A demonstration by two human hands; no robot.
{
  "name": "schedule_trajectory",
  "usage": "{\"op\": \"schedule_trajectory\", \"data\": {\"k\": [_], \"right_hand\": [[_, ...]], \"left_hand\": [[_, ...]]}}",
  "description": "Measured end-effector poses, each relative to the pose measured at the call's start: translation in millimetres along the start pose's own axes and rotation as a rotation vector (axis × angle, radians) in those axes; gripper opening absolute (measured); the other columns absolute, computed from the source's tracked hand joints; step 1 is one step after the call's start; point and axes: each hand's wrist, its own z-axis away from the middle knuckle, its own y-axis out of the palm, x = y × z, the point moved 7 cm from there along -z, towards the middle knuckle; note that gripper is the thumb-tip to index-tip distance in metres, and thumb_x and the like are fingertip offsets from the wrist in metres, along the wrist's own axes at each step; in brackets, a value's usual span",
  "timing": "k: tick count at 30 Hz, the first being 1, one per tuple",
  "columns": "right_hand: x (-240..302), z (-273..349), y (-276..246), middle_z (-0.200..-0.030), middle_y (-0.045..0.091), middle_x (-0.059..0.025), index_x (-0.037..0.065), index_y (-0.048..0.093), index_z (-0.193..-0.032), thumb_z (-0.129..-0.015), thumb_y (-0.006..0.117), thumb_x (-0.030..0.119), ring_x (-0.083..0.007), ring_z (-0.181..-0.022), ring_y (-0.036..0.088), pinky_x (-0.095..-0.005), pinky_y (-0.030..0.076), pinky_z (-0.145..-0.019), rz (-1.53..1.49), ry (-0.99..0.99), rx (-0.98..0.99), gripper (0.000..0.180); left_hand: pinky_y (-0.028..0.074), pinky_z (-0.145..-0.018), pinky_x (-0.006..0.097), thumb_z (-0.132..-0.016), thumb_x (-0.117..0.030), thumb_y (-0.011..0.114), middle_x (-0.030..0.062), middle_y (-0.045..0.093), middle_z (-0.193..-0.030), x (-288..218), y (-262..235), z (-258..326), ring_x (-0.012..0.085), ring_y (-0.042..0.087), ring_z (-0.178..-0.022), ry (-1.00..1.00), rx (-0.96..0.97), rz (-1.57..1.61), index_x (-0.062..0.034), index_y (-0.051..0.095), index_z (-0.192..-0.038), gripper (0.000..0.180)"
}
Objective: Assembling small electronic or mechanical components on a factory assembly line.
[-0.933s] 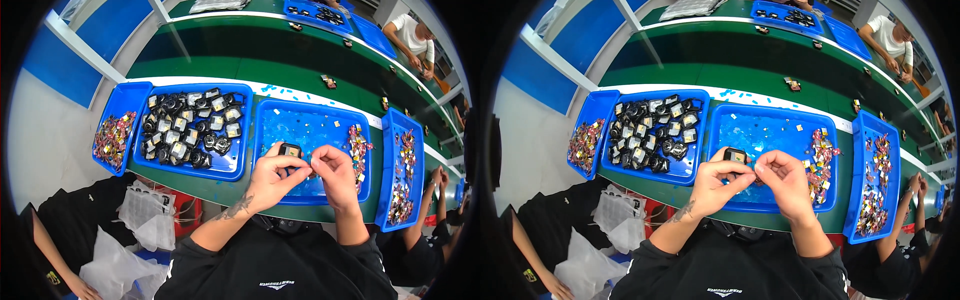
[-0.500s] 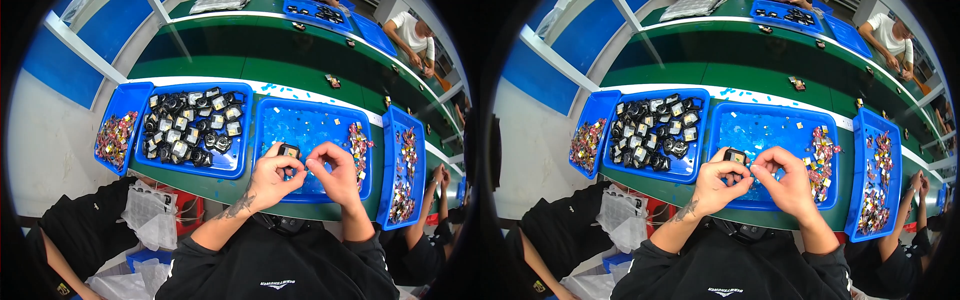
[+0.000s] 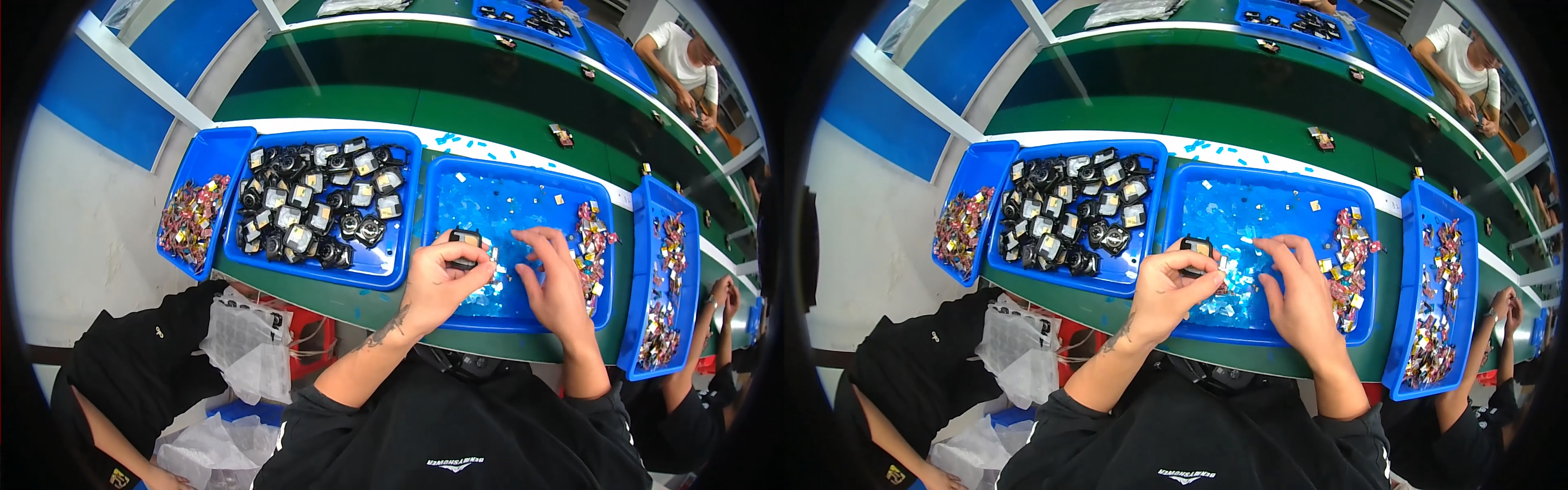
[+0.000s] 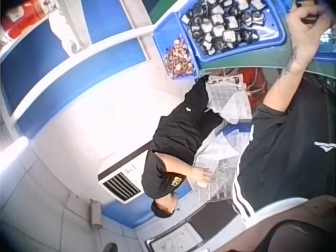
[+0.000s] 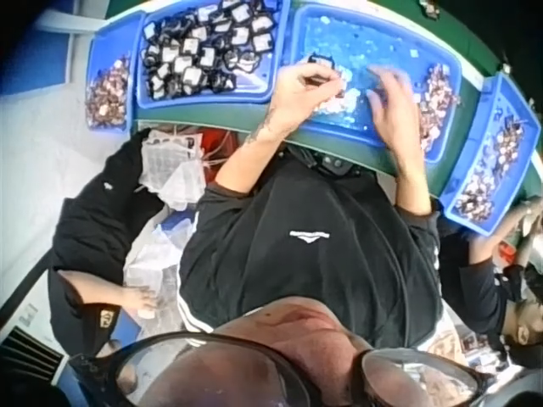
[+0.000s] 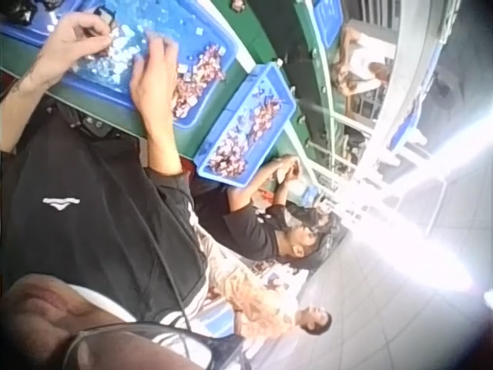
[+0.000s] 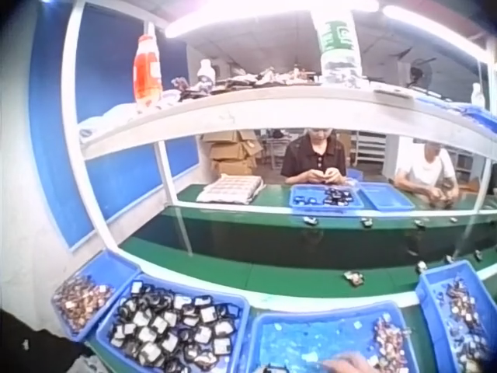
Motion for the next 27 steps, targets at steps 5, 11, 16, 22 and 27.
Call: {"op": "schedule_trajectory", "data": {"k": [5, 11, 16, 22, 27], "right_hand": [[-14.0, -0.2, 23.6, -0.101, 0.061, -0.0074, -0.004, 0.066, -0.108, -0.091, 0.06, -0.002, -0.0124, -0.093, 0.06, -0.0257, 0.05, -0.085, -0.987, 0.083, 0.183, 0.018], [-11.5, 6.4, 22.2, -0.101, 0.06, -0.0093, -0.004, 0.061, -0.1, -0.088, 0.062, -0.007, -0.0132, -0.095, 0.06, -0.0273, 0.05, -0.086, -1.139, 0.016, 0.074, 0.013], [-8.3, 15.6, 6.1, -0.09, 0.066, -0.0066, -0.002, 0.064, -0.098, -0.085, 0.068, -0.002, -0.0121, -0.076, 0.063, -0.0255, 0.052, -0.072, -0.73, 0.191, -0.12, 0.013], [28.4, 0.8, 0.0, -0.084, 0.068, -0.0096, 0.001, 0.069, -0.091, -0.08, 0.071, -0.002, -0.0156, -0.067, 0.062, -0.0275, 0.047, -0.058, -0.313, 0.009, -0.129, 0.012], [40.5, -0.4, -2.9, -0.079, 0.068, -0.0094, 0.002, 0.069, -0.089, -0.078, 0.072, -0.002, -0.0167, -0.06, 0.058, -0.0288, 0.045, -0.055, -0.186, -0.028, -0.164, 0.012]], "left_hand": [[0.044, -0.056, 0.017, -0.085, -0.002, 0.071, 0.0071, 0.067, -0.092, 2.5, 14.5, 2.1, 0.0059, 0.06, -0.069, -0.138, 0.171, 0.137, 0.0029, 0.069, -0.093, 0.009], [0.047, -0.062, 0.022, -0.093, -0.007, 0.062, 0.0083, 0.066, -0.103, 7.3, 16.8, 4.7, 0.0073, 0.061, -0.075, -0.106, 0.188, 0.155, 0.0001, 0.064, -0.106, 0.015], [0.048, -0.097, 0.032, -0.099, 0.0, 0.043, 0.0161, 0.052, -0.132, -4.1, 17.7, 3.6, 0.0188, 0.055, -0.117, 0.1, 0.114, 0.05, -0.0009, 0.036, -0.138, 0.039], [0.043, -0.102, 0.033, -0.098, 0.004, 0.043, 0.0164, 0.05, -0.137, -4.9, 24.6, 13.1, 0.0204, 0.051, -0.125, 0.089, 0.133, 0.145, -0.0003, 0.031, -0.143, 0.047], [0.044, -0.101, 0.032, -0.098, 0.003, 0.044, 0.0152, 0.05, -0.137, -3.4, 26.5, 16.2, 0.018, 0.051, -0.123, 0.079, 0.149, 0.179, 0.0023, 0.033, -0.142, 0.046]]}}
